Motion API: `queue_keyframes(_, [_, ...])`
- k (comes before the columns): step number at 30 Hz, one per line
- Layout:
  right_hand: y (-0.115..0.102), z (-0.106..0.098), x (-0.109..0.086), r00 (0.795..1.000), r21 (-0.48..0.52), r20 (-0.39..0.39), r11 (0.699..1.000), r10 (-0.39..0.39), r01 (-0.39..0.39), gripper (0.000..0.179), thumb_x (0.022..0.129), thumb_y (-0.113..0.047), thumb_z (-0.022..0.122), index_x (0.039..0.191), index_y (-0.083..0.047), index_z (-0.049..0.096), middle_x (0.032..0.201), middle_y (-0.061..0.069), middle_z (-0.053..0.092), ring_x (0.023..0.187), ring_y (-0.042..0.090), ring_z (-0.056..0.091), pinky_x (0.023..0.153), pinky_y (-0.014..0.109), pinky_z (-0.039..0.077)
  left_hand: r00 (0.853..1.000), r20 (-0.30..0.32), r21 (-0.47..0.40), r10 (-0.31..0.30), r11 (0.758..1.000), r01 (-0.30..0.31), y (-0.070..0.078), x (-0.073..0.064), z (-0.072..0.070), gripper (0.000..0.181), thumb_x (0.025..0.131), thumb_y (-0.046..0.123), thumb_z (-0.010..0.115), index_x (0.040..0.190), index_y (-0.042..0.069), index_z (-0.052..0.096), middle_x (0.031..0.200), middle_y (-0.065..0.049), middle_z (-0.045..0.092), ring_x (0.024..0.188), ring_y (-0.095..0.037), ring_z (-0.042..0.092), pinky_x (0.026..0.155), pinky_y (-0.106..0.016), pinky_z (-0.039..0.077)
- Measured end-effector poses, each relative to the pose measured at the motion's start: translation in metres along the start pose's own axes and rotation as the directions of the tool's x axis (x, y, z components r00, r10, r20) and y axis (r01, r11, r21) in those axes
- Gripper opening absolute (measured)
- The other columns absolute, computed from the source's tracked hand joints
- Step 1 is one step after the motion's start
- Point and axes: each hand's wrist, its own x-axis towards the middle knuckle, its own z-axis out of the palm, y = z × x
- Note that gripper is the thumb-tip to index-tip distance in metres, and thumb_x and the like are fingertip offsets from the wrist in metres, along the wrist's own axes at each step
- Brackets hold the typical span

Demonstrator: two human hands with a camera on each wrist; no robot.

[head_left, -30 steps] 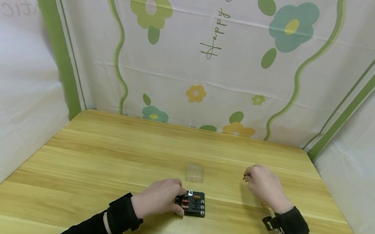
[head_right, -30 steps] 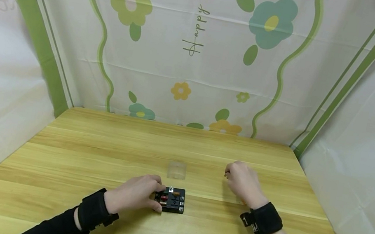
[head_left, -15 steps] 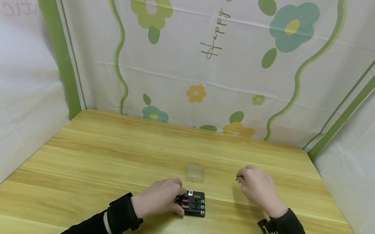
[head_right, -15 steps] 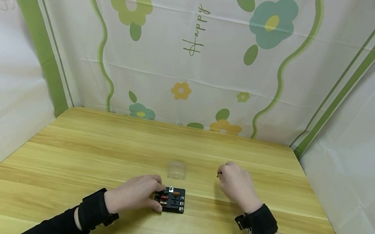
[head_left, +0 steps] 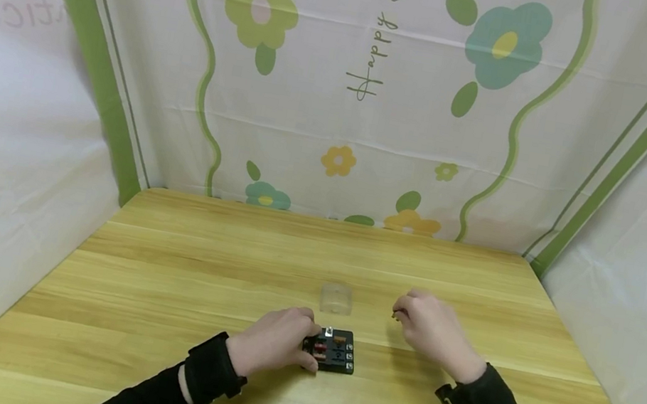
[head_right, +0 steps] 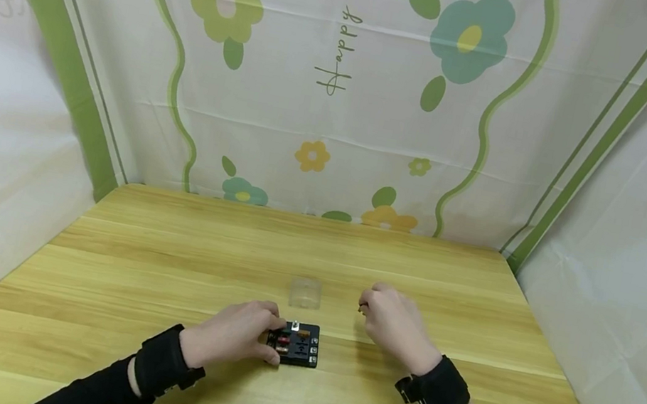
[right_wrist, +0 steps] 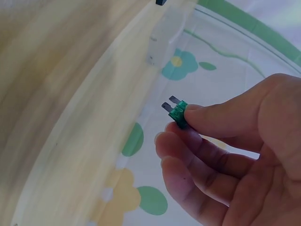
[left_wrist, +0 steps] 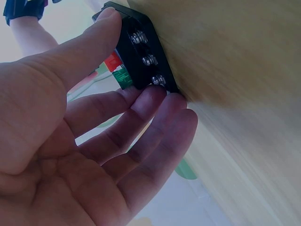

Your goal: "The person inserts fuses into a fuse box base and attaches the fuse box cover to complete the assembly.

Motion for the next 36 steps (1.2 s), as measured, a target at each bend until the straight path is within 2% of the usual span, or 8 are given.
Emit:
queue_keyframes(14, [-0.007, 0.001, 0.001, 1.0, 0.018, 0.008, 0.999, -0.029, 0.029, 0.008, 0.085, -0.001, 0.073, 0.089, -0.007, 0.075, 0.082, -0.001, 0.063, 0.073, 0.015, 0.063, 0.062, 0.028, 0.052, 1.0, 0.007, 0.017, -0.003, 1.0, 0.003, 0.001, 0.001, -0.001, 0.046, 0.077, 0.038, 0.083, 0.112, 0.008, 0.074, 0.087, 0.002, 0.058, 0.067, -0.008, 0.044, 0.058, -0.023, 0.038])
queue_keyframes(25, [-0.016, 0.001, 0.0, 0.999, 0.022, -0.026, 0.999, -0.046, 0.047, 0.008, 0.084, -0.003, 0.075, 0.084, -0.011, 0.073, 0.083, -0.003, 0.062, 0.073, 0.014, 0.061, 0.059, 0.028, 0.05, 1.0, 0.013, 0.012, -0.004, 1.0, 0.003, 0.001, 0.0, -0.001, 0.047, 0.078, 0.038, 0.083, 0.112, 0.008, 0.074, 0.087, 0.002, 0.058, 0.067, -0.008, 0.045, 0.059, -0.023, 0.038])
queue_keyframes(36, [-0.027, 0.001, 0.001, 0.998, 0.051, -0.032, 0.997, -0.057, 0.059, 0.007, 0.086, -0.002, 0.072, 0.089, -0.009, 0.073, 0.082, -0.004, 0.064, 0.072, 0.011, 0.061, 0.062, 0.028, 0.051, 1.0, 0.01, 0.007, -0.003, 1.0, 0.003, 0.001, 0.0, -0.001, 0.047, 0.077, 0.038, 0.083, 0.112, 0.008, 0.074, 0.087, 0.002, 0.058, 0.067, -0.008, 0.045, 0.059, -0.023, 0.039])
